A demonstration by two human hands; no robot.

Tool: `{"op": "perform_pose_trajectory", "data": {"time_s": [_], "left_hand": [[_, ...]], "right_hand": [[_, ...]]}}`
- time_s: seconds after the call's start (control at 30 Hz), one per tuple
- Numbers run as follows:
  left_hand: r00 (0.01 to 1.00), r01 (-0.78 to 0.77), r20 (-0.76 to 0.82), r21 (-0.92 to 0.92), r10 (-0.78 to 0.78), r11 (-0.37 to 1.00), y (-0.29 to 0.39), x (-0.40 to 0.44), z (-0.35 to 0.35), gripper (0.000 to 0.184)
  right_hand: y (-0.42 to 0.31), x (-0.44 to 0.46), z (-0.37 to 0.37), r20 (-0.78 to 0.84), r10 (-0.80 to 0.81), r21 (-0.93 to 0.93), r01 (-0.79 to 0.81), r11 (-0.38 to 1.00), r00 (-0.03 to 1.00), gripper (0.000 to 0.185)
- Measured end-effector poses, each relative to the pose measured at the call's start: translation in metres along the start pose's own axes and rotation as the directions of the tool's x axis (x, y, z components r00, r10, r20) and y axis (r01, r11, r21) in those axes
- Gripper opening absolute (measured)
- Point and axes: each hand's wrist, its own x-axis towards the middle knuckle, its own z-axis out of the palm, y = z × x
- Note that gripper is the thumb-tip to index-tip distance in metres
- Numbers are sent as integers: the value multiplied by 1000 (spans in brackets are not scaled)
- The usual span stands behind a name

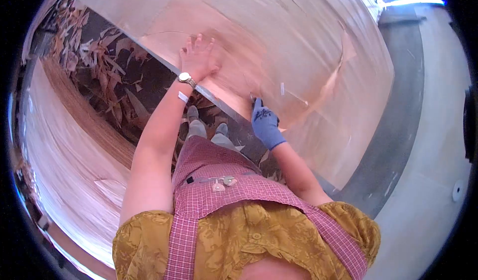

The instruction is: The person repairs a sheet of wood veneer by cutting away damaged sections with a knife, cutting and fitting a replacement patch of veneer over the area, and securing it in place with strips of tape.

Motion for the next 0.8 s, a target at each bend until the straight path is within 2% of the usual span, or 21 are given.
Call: {"op": "perform_pose_trajectory", "data": {"time_s": [0.13, 0.23, 0.33, 0.37, 0.47, 0.5, 0.53, 0.6, 0.67, 0.7, 0.8], "left_hand": [[998, -32, -46, -24, 31, 999, -6, 2, 19, 100], [999, -41, -30, -22, 40, 999, -7, 7, 20, 98], [999, -41, -19, -31, 41, 999, -4, 1, 10, 96], [999, -43, -28, -36, 42, 998, -6, 1, 8, 96], [998, -43, -37, -57, 41, 997, -4, 2, 9, 95], [999, -40, -21, -66, 39, 997, -2, 3, 7, 96], [999, -33, -3, -75, 32, 997, -1, 2, 3, 97], [1000, -24, 1, -70, 24, 997, 0, 0, 1, 98], [999, -34, -35, -44, 32, 998, -1, 1, 2, 98], [998, -46, -55, -55, 43, 997, -3, 0, 5, 99], [995, -45, -88, -88, 37, 995, -4, 3, 15, 103]], "right_hand": [[20, -50, 40, 24, 52, 108, -55, 993, 998, 37], [18, -84, 54, 209, 215, 99, -239, 966, 954, 35], [29, -120, 109, -109, 133, 61, -127, 990, 985, 45], [29, -130, 110, 18, 205, 175, -204, 963, 979, 43], [19, -154, 70, 348, 293, 3, -313, 950, 891, 49], [26, -163, 82, 257, 235, -18, -238, 971, 937, 57], [37, -163, 77, 133, 185, 45, -192, 980, 974, 58], [59, -143, 65, -130, 78, 155, -57, 986, 988, 61], [56, -117, 15, 102, 229, 46, -234, 971, 968, 51], [56, -107, -2, 209, 310, -21, -313, 949, 927, 47], [97, -83, -19, 107, 288, 109, -299, 948, 952, 36]]}}
